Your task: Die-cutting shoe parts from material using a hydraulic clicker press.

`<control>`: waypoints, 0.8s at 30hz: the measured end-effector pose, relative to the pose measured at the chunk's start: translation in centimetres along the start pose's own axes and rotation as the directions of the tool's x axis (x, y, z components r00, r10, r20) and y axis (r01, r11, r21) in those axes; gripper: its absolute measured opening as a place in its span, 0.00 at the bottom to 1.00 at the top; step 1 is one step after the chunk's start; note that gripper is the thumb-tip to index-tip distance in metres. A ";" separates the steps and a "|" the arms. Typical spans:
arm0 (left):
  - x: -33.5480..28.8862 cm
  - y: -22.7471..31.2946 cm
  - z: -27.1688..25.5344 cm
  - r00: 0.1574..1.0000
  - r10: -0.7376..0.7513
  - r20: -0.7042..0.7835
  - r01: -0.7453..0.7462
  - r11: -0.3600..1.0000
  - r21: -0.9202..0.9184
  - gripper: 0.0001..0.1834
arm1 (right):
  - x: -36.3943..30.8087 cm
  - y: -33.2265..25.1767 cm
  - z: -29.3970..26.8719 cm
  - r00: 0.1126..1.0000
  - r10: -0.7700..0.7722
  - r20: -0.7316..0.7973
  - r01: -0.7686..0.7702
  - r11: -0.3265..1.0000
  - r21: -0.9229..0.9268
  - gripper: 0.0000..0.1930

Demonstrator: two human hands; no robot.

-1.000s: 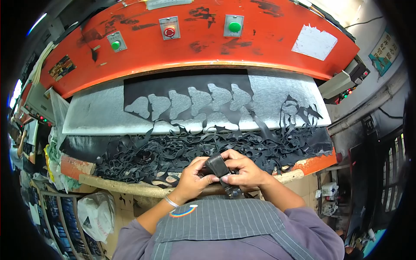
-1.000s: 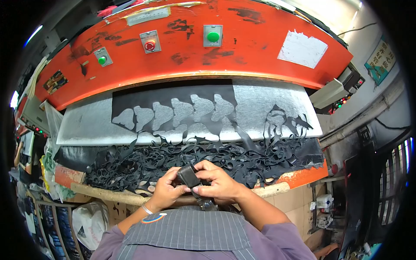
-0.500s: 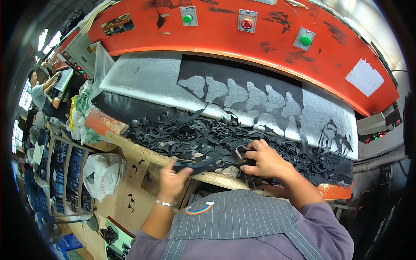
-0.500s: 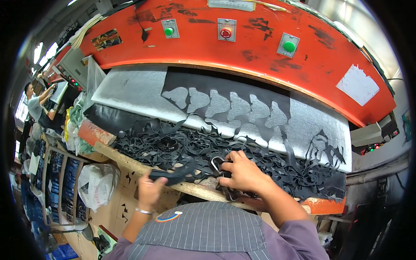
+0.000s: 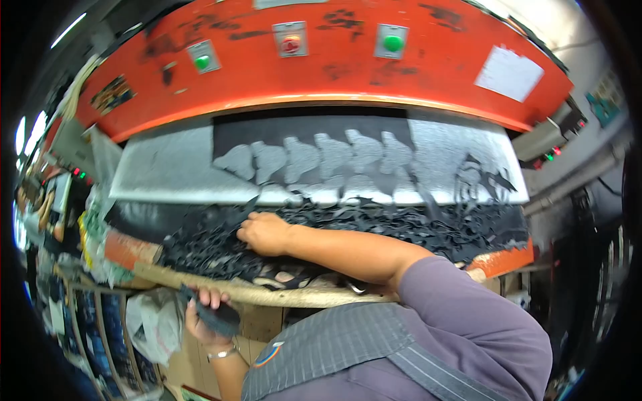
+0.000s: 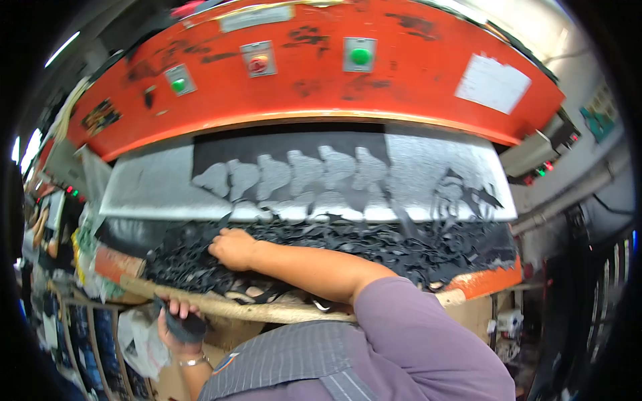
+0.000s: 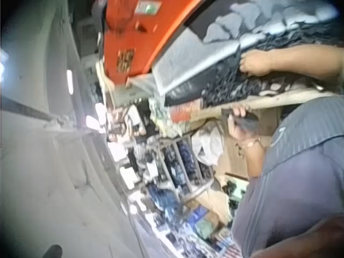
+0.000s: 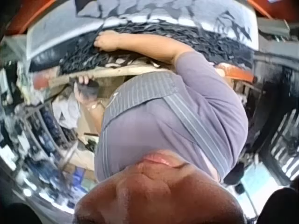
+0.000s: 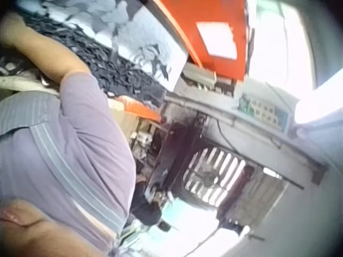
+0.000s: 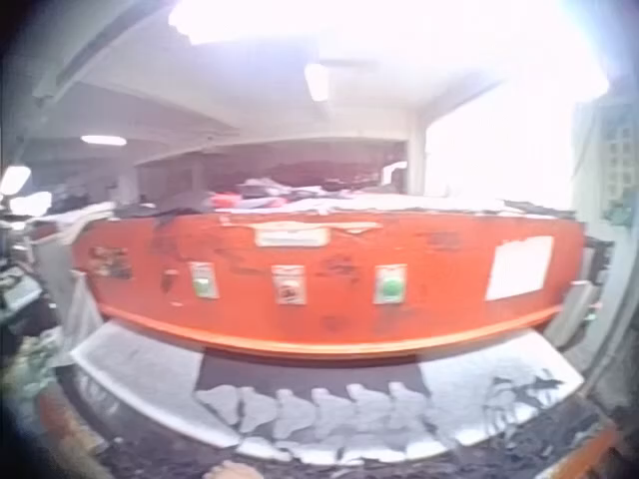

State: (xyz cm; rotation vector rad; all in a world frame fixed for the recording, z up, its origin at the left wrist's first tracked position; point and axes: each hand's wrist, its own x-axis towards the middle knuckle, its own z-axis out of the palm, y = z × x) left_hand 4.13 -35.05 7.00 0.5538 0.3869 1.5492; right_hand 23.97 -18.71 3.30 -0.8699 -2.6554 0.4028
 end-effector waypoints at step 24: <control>17.4 -15.6 10.5 0.788 -0.590 0.178 0.387 0.698 0.602 0.09 | -19.6 9.1 -14.3 0.173 0.979 -0.112 -0.962 0.192 0.196 0.36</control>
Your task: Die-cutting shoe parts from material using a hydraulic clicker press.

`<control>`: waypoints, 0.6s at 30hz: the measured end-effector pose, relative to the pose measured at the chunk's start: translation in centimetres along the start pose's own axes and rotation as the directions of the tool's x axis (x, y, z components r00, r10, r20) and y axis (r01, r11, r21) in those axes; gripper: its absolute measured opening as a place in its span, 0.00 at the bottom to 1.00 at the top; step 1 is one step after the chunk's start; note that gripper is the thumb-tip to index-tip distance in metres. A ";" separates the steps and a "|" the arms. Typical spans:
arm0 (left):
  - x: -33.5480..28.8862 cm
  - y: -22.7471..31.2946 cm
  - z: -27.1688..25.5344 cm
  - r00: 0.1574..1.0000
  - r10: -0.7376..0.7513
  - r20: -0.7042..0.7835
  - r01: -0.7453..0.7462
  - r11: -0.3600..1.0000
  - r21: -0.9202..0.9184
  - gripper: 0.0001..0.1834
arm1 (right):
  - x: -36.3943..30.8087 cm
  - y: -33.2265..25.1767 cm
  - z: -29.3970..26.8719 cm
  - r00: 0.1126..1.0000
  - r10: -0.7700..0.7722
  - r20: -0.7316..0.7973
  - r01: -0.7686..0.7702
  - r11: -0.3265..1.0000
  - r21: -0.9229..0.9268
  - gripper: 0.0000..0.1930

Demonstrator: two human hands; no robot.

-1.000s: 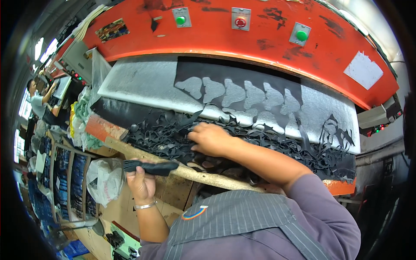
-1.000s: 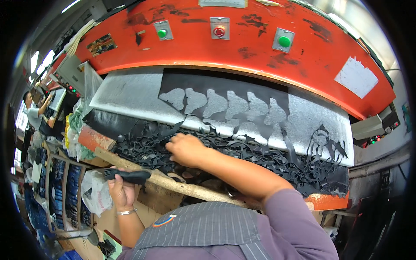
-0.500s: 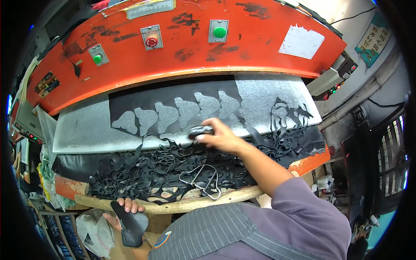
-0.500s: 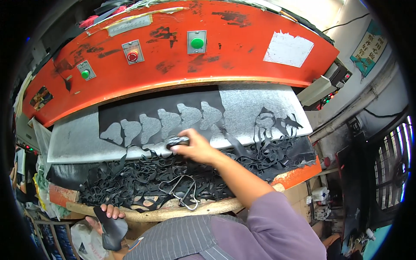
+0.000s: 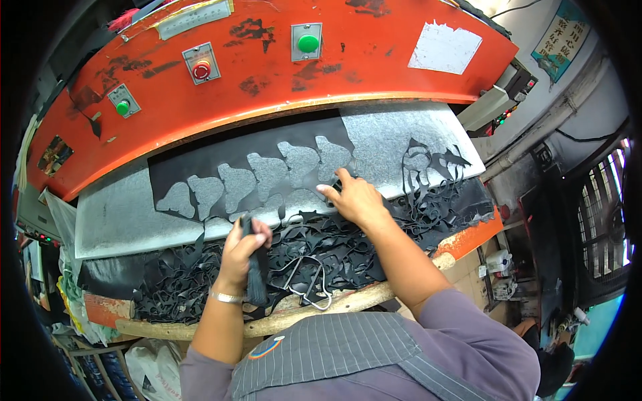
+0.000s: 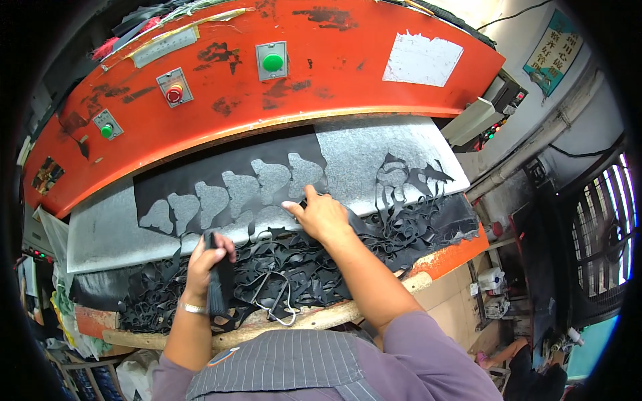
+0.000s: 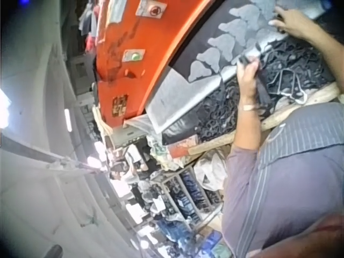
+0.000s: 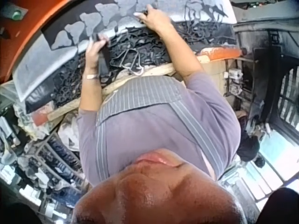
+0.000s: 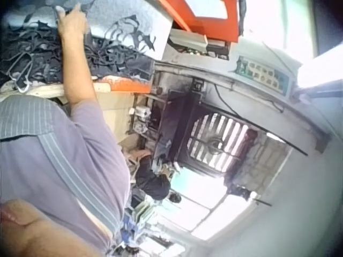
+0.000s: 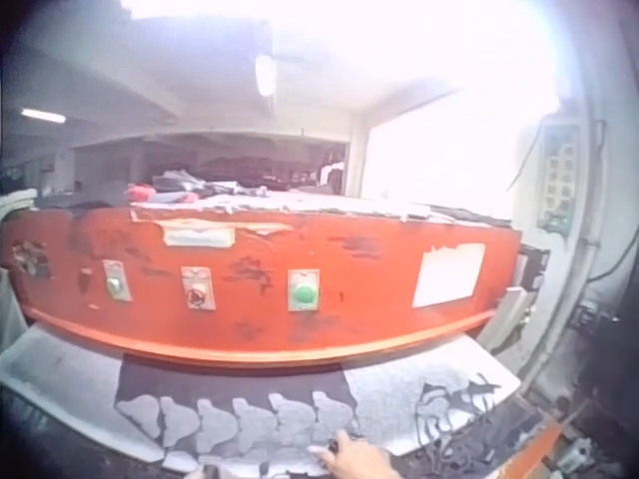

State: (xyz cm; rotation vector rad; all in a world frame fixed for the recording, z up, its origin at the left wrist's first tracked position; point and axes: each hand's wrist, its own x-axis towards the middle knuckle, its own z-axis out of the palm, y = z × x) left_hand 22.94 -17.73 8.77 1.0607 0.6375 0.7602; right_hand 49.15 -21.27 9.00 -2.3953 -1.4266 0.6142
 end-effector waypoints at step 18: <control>12.3 -4.8 0.7 0.963 0.054 0.264 -0.265 0.368 0.891 0.37 | 4.5 3.4 1.4 0.844 -0.531 -0.073 0.535 0.829 0.160 0.43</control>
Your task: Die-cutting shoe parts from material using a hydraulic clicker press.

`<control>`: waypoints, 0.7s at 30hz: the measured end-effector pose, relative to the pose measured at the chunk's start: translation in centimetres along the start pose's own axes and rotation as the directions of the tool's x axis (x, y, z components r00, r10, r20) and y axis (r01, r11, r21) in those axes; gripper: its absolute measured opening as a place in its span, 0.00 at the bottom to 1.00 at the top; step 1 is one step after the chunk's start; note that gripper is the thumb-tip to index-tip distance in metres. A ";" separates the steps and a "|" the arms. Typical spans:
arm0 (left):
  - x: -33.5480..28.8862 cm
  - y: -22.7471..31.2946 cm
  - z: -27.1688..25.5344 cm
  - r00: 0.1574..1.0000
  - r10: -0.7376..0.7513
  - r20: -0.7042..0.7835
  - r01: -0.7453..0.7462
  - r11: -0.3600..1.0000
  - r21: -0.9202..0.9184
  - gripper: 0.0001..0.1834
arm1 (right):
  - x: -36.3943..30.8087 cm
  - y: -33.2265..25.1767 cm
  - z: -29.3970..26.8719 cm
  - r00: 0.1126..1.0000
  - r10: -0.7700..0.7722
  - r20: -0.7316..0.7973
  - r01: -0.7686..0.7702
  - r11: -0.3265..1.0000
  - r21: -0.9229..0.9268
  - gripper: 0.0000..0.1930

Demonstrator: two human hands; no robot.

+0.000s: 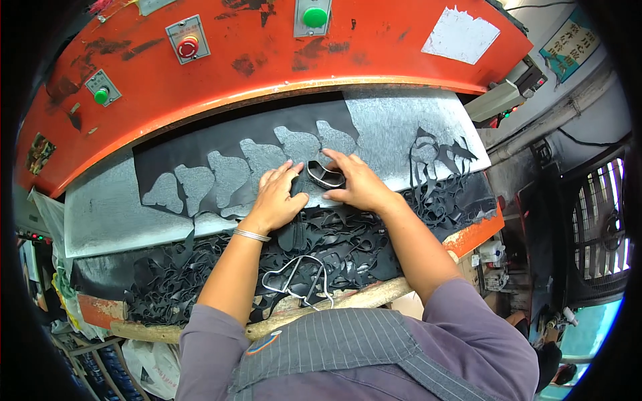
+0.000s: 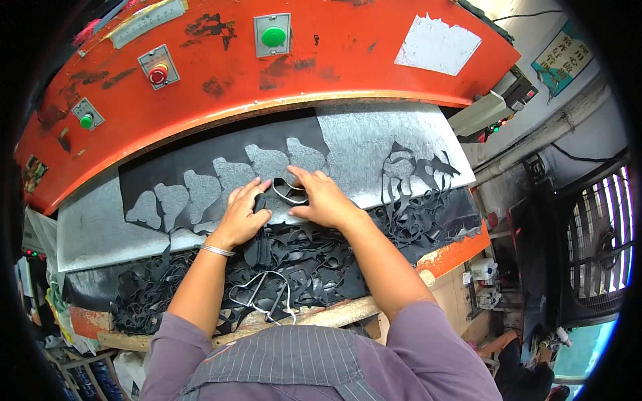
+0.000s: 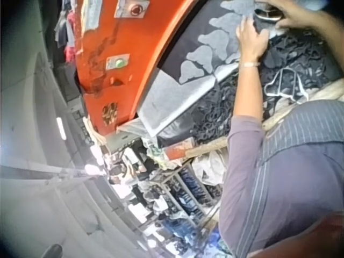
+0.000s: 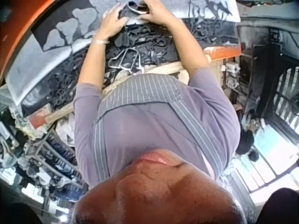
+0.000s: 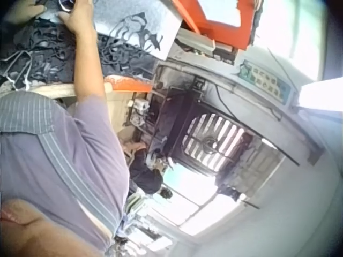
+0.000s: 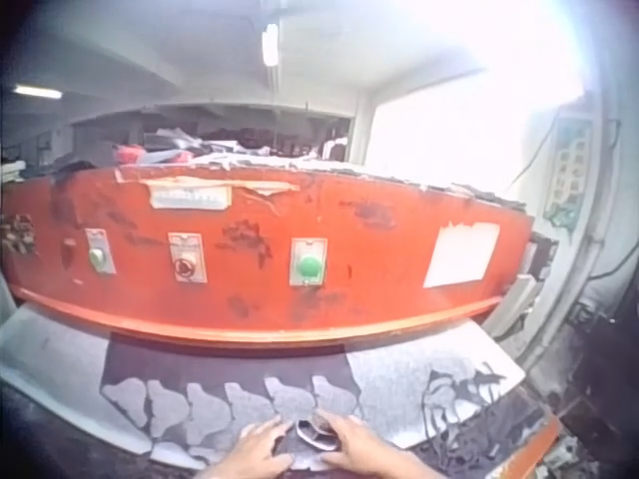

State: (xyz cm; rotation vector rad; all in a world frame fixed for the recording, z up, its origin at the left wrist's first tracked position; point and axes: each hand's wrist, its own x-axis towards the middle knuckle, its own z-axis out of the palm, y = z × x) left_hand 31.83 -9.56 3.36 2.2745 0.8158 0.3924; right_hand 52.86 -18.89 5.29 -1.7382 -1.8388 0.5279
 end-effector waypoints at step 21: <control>0.3 0.5 -0.3 0.998 0.054 0.044 -0.056 0.997 0.056 0.37 | -0.9 3.6 0.1 0.994 -0.087 -0.066 0.087 0.996 0.004 0.29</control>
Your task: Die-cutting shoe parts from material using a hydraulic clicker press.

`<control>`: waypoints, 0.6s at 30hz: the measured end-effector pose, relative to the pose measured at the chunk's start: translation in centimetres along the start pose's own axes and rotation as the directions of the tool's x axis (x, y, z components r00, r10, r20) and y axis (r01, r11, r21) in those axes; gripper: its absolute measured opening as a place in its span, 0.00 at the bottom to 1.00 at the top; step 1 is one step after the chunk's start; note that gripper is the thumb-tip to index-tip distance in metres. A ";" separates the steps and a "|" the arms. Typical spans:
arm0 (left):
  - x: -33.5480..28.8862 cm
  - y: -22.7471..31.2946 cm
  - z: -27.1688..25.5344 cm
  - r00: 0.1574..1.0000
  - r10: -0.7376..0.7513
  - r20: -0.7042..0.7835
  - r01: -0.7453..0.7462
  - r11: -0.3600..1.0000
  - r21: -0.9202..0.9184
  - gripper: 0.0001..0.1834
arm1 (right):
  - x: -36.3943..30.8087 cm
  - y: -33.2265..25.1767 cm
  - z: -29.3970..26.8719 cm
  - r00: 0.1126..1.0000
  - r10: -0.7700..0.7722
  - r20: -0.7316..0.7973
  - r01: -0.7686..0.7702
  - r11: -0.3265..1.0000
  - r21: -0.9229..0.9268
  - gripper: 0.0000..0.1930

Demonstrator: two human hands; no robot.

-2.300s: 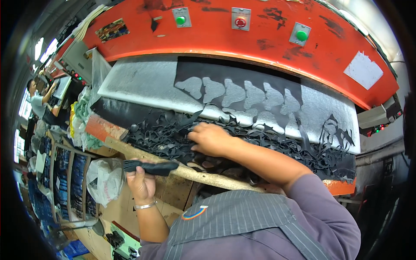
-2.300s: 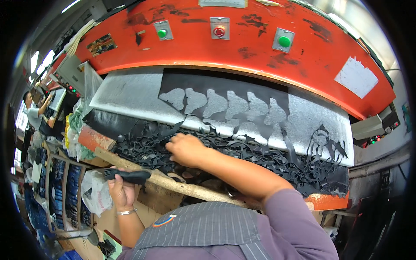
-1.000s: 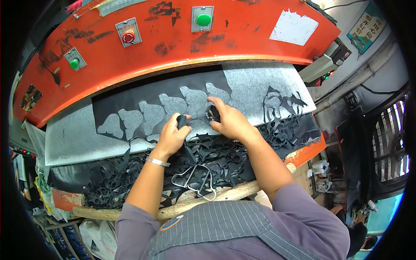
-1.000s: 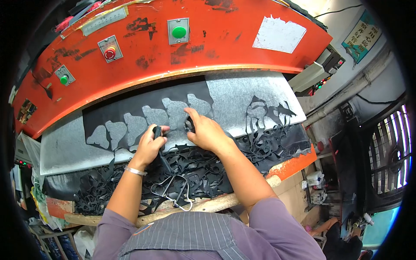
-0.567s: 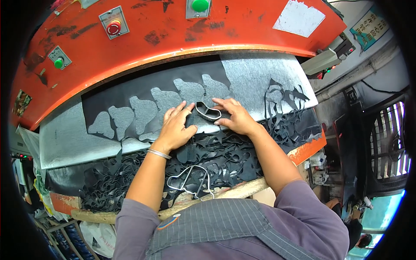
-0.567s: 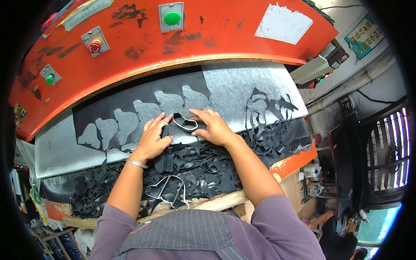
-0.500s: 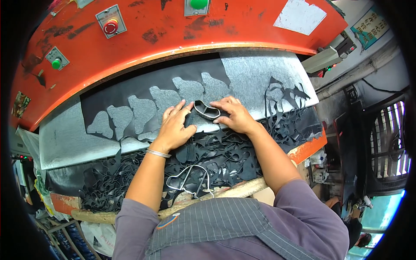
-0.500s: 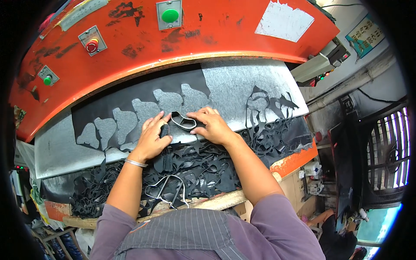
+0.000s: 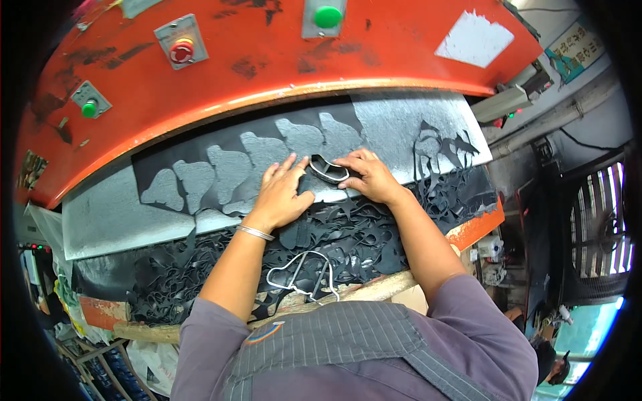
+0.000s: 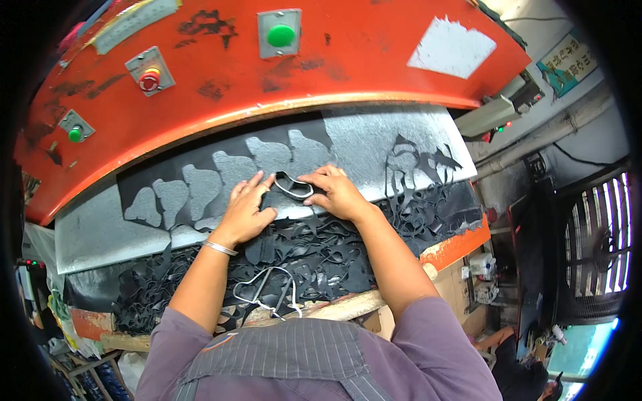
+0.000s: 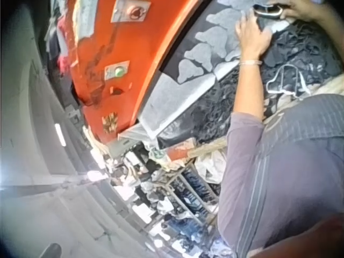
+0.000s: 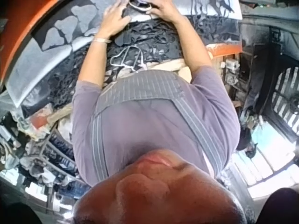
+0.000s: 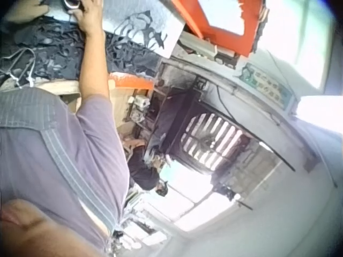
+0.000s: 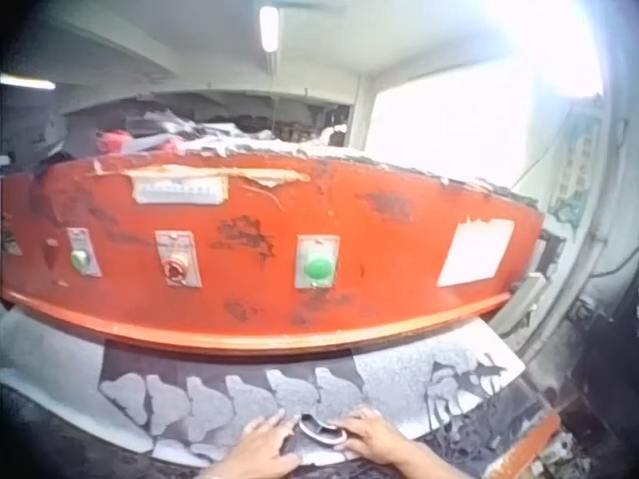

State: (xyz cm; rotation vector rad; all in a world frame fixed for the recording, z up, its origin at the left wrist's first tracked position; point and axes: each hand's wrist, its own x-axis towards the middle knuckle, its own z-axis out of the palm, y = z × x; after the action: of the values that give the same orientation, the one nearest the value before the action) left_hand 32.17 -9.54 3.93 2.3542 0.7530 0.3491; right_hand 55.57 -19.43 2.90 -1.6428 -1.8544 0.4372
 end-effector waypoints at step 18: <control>-17.9 -8.4 -23.6 -0.072 0.080 -0.994 -0.123 0.988 0.089 0.10 | 3.2 -18.4 -4.2 0.743 -0.041 -0.668 0.195 0.968 0.157 0.16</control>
State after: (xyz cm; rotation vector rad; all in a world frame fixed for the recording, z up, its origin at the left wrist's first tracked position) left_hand 4.36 -3.28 15.51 1.6511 1.1147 2.4018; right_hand 43.92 -20.13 18.12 -1.2837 -1.2995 -0.0207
